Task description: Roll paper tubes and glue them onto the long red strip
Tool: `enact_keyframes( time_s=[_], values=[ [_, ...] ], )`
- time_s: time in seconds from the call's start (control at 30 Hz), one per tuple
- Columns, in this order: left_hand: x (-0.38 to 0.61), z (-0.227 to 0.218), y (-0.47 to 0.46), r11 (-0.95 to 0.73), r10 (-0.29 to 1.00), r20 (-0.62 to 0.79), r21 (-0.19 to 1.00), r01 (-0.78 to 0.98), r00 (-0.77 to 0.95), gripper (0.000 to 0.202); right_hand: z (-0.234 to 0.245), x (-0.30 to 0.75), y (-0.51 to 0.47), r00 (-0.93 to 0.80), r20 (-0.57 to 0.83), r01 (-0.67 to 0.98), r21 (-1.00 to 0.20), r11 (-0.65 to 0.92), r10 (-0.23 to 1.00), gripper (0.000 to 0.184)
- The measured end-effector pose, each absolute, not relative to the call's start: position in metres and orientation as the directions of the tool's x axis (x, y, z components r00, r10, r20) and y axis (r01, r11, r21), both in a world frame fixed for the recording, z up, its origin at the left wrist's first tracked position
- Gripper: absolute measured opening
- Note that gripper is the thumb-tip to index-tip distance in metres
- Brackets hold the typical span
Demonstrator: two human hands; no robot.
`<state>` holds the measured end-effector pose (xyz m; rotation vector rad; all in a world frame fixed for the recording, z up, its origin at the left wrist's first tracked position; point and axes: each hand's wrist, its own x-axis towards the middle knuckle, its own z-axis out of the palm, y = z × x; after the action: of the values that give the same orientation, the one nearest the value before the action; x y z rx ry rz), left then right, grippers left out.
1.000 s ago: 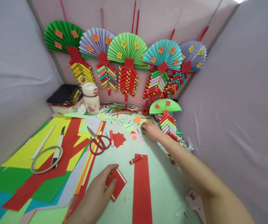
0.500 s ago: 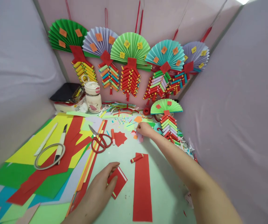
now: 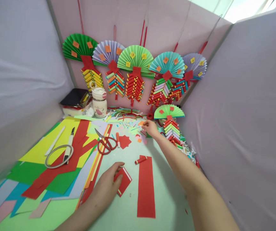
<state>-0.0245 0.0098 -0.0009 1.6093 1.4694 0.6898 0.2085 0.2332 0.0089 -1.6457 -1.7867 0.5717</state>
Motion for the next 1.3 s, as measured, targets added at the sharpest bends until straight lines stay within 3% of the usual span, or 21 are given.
enact_keyframes(
  time_s=[0.2, 0.37, 0.57, 0.8, 0.97, 1.13, 1.3],
  values=[
    [-0.026, 0.000, 0.011, -0.017, 0.982, -0.081, 0.865, 0.502, 0.172, 0.040, 0.015, 0.210, 0.226, 0.082, 0.215, 0.687, -0.720, 0.101, 0.973, 0.014],
    [-0.026, -0.008, 0.017, -0.052, 0.993, 0.006, 0.920, 0.387, 0.120, 0.042, 0.032, 0.198, 0.191, 0.109, 0.226, 0.626, -0.772, 0.110, 0.968, 0.016],
    [-0.025, -0.006, 0.027, 0.045, 0.999, -0.045, 0.999, 0.015, -0.014, 0.048, 0.044, 0.163, 0.097, 0.081, 0.243, 0.413, -0.891, 0.189, 0.967, 0.022],
    [-0.017, -0.006, 0.026, 0.063, 0.997, -0.070, 0.970, -0.234, -0.019, 0.026, 0.029, 0.130, 0.009, 0.159, 0.343, 0.363, -0.892, 0.268, 0.926, 0.017],
    [-0.016, -0.006, 0.024, 0.017, 0.998, -0.029, 0.981, -0.192, -0.060, 0.025, 0.014, 0.125, -0.002, 0.040, 0.436, 0.567, -0.751, 0.339, 0.899, 0.018],
    [-0.026, 0.003, 0.032, -0.055, 0.974, -0.008, 0.961, -0.272, -0.225, 0.028, 0.010, 0.118, -0.009, -0.101, 0.400, 0.731, -0.592, 0.340, 0.911, 0.022],
    [-0.026, 0.007, 0.029, 0.035, 0.987, -0.077, 0.960, -0.279, -0.141, 0.032, 0.013, 0.114, -0.016, -0.036, 0.499, 0.854, -0.435, 0.286, 0.866, 0.024]
  ],
)
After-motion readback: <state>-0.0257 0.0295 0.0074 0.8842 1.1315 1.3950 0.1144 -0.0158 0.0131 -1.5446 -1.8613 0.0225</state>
